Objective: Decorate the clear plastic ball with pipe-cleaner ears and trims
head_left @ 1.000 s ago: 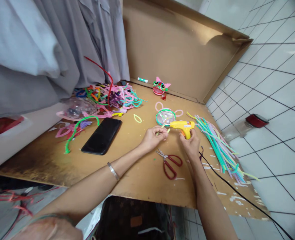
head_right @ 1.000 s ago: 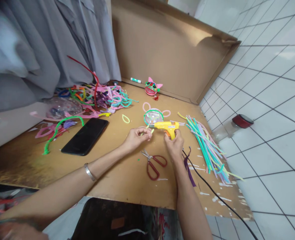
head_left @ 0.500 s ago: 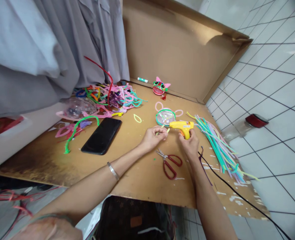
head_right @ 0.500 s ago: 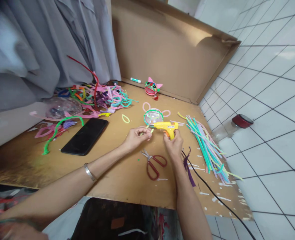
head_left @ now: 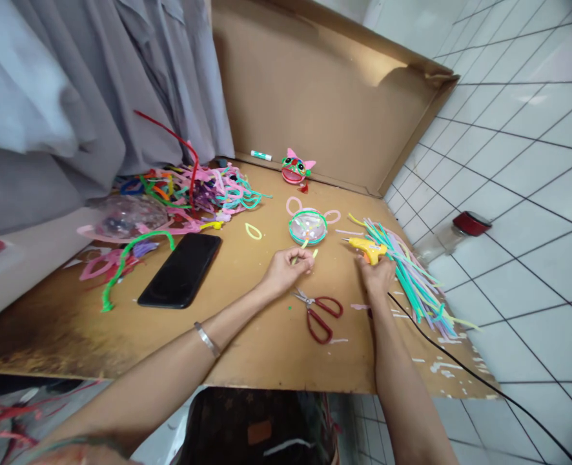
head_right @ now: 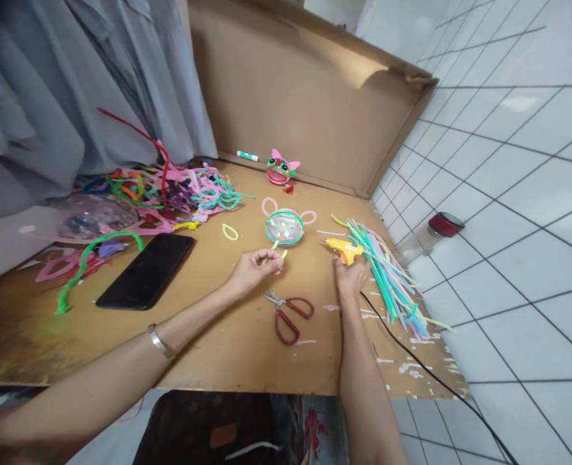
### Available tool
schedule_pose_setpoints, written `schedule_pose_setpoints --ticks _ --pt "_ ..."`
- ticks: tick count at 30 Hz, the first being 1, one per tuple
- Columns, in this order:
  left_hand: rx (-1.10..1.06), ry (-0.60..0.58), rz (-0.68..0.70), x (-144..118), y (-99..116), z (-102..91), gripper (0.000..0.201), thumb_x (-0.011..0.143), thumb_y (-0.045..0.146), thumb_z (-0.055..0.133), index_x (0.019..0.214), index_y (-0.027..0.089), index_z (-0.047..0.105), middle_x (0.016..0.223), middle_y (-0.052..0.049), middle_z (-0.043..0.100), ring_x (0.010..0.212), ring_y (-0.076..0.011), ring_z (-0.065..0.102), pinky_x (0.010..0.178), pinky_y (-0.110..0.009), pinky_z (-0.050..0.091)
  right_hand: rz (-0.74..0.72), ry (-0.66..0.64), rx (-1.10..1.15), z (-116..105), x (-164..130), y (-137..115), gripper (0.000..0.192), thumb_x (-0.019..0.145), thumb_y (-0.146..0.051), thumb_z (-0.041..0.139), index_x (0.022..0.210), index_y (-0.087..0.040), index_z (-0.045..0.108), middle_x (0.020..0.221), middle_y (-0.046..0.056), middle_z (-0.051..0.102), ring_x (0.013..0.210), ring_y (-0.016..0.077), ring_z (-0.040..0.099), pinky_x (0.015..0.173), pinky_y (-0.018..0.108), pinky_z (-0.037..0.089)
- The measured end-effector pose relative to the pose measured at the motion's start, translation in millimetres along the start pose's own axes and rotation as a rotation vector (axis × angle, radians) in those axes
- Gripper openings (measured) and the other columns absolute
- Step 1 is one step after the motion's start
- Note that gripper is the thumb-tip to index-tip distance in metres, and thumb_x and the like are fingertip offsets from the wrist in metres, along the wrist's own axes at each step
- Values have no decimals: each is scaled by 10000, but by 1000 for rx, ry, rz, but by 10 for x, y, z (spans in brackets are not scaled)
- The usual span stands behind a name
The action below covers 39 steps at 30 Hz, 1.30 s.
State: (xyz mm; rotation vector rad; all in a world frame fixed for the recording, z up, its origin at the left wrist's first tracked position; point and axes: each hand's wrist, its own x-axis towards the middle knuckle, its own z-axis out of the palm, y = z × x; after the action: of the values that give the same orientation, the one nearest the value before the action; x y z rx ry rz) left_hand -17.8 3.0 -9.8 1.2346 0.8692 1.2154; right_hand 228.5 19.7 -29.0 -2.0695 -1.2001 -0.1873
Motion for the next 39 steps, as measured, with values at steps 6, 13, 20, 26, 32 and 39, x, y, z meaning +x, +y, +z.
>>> schedule_pose_setpoints --ticks 6,13,20,26,32,39 --pt "11 -53 -57 -23 -60 11 274 618 386 747 691 147 635 595 14 618 544 -91 532 603 -228 430 82 -70 -126 3 -51 -58 529 720 -431 707 1077 -49 627 1097 242 589 967 341 566 832 418 426" --pt "-14 -16 -68 -16 -71 16 332 618 430 767 717 149 620 586 12 625 516 -85 528 584 -226 431 -214 40 9 -154 -225 -340 356 894 -376 478 1064 -117 654 1080 202 612 1043 325 542 900 482 393" --pt "-66 6 19 -5 -47 1 361 666 467 752 734 147 601 575 33 584 538 -81 524 604 -225 451 -238 -428 871 -67 -807 -832 261 813 -408 624 929 -206 742 825 36 664 747 165 603 700 303 505" --pt "-91 -98 26 -1 -128 -9 351 742 471 696 809 144 586 663 20 605 606 -95 583 660 -245 503 37 -510 1177 -13 -858 -869 262 656 -377 767 850 -201 745 757 -1 665 648 133 597 640 296 530" --pt "-18 -163 51 -38 -104 -4 283 845 436 589 902 160 565 771 -18 664 694 -125 654 743 -293 550 168 -506 1248 -36 -830 -898 293 627 -388 769 801 -175 666 680 -21 649 568 106 568 578 260 495" --pt "51 -139 125 -105 -82 25 369 893 521 517 813 208 338 966 -72 697 688 -118 685 674 -284 588 225 -445 1286 -57 -816 -912 308 650 -415 755 765 -184 586 533 -70 550 457 68 475 459 194 364"
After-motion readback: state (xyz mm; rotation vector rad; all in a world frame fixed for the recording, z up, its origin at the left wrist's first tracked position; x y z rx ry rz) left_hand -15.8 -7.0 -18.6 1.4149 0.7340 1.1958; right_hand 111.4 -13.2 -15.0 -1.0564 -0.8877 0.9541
